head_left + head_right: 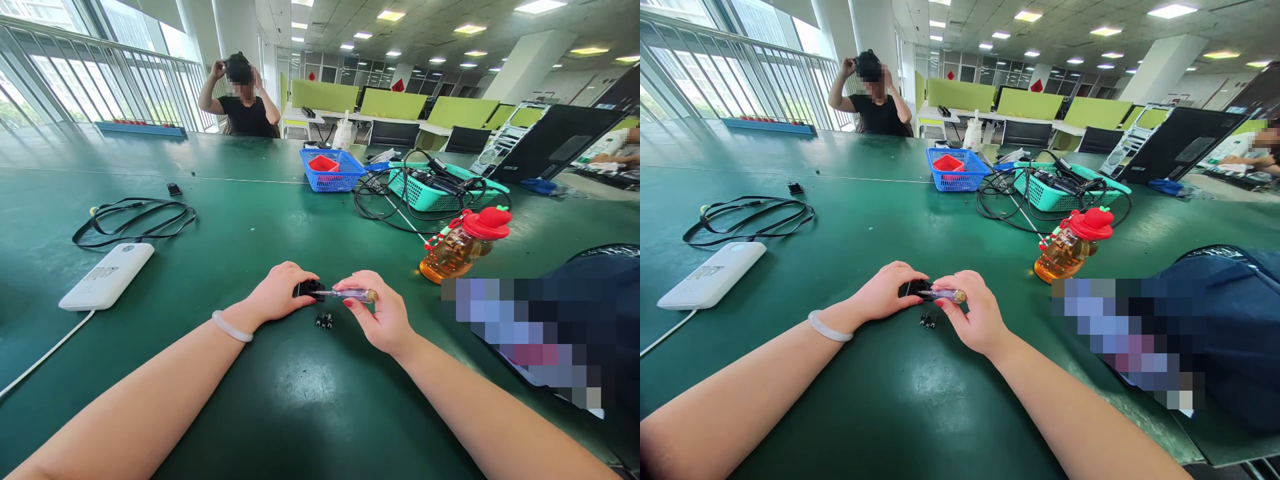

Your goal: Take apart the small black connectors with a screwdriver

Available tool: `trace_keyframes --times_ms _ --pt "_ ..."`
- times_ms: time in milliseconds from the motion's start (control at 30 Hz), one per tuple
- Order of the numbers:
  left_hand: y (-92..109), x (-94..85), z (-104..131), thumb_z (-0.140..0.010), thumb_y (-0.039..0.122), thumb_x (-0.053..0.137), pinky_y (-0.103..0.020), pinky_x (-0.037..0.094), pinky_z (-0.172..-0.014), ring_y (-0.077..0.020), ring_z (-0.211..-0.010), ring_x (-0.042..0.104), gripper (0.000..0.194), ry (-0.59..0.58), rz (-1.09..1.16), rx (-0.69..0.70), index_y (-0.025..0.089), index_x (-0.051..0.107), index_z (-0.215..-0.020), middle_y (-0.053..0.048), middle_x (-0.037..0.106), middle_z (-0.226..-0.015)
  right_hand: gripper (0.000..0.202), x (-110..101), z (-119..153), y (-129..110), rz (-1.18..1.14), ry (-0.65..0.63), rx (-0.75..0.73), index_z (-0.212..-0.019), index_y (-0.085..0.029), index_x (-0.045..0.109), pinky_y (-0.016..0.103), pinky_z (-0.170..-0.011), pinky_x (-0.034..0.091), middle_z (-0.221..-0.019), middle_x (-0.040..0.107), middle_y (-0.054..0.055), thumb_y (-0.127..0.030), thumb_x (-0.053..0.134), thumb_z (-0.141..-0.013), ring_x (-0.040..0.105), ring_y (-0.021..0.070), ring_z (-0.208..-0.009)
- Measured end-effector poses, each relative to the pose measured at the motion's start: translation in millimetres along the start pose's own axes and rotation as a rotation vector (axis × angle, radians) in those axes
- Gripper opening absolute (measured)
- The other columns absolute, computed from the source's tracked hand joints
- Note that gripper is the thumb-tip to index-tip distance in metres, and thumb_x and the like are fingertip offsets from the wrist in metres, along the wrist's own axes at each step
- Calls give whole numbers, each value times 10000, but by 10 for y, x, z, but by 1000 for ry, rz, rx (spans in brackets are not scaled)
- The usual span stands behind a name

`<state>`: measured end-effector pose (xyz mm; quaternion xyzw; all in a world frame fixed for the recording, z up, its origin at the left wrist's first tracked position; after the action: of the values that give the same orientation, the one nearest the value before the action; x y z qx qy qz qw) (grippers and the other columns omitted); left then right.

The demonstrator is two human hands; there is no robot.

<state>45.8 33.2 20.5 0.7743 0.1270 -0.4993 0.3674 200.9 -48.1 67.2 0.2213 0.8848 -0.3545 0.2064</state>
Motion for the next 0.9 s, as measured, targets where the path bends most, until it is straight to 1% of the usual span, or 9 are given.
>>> trace_keyframes --times_ms 67,133,300,367,500,633,700,767,900 --pt "-7 7 2 -810 353 697 -436 445 -998 -257 -1087 578 382 -1 -2 -3 261 655 -1179 -60 709 -1054 138 -18 1 21 -2 24 20 -1044 -276 624 414 -868 523 -978 714 36 -285 544 -932 647 213 -930" --pt "-13 13 1 -809 347 698 -439 444 -1003 -256 -1091 580 385 -1 -4 -6 262 652 -1182 -59 709 -1062 141 1 -5 54 10 11 41 -1052 -278 624 416 -858 528 -997 713 41 -284 551 -931 650 216 -938" --pt "-28 15 -2 -815 342 697 -444 448 -1004 -259 -1092 589 395 2 -10 -17 252 642 -1195 -63 710 -1111 158 138 -21 141 46 -127 87 -1061 -297 644 445 -892 514 -1010 722 28 -268 579 -920 644 226 -970" --pt "-42 18 0 -823 338 690 -445 453 -1001 -260 -1093 595 404 -2 -10 -32 246 632 -1212 -69 701 -1142 167 158 -22 164 50 -153 108 -1066 -300 648 447 -907 506 -1025 723 21 -255 584 -919 640 222 -982" --pt "-63 25 3 -850 359 658 -439 470 -989 -256 -1091 606 422 -14 3 -42 246 605 -1253 -68 692 -1171 170 158 -24 198 34 -164 141 -1066 -306 654 447 -914 505 -1041 720 17 -256 581 -920 641 221 -1000" --pt "-66 -21 -2 -860 410 634 -427 467 -1013 -248 -1124 607 438 24 39 -27 253 591 -1266 -51 676 -1232 182 147 -24 210 14 -155 140 -1071 -311 660 451 -916 509 -1035 717 18 -254 593 -911 639 223 -1001" --pt "-66 -61 -4 -861 422 627 -419 464 -1024 -245 -1142 601 438 58 51 -33 248 593 -1261 -50 671 -1244 183 121 -22 177 -2 -129 107 -1066 -309 664 446 -913 511 -1029 717 20 -251 604 -903 633 222 -997" --pt "-60 -105 -2 -879 407 601 -414 452 -1043 -240 -1162 586 412 100 58 -39 237 596 -1255 -52 665 -1249 176 58 -17 142 -42 -61 88 -1069 -297 657 432 -908 515 -1036 711 32 -251 593 -911 635 219 -1002" --pt "-80 -177 6 -954 314 453 -418 424 -1073 -225 -1205 543 373 201 65 -74 232 554 -1304 -61 619 -1293 163 -145 9 132 -234 201 89 -1100 -262 598 404 -874 532 -1014 688 49 -286 543 -949 664 202 -955"
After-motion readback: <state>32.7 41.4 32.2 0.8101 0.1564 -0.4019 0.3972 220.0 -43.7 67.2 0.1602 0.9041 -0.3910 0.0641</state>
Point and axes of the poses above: each hand's wrist, its own z-axis away from the middle knuckle, its own x-axis out of the palm, y = z × x, the point moved 7 cm from there along -z, towards the middle knuckle
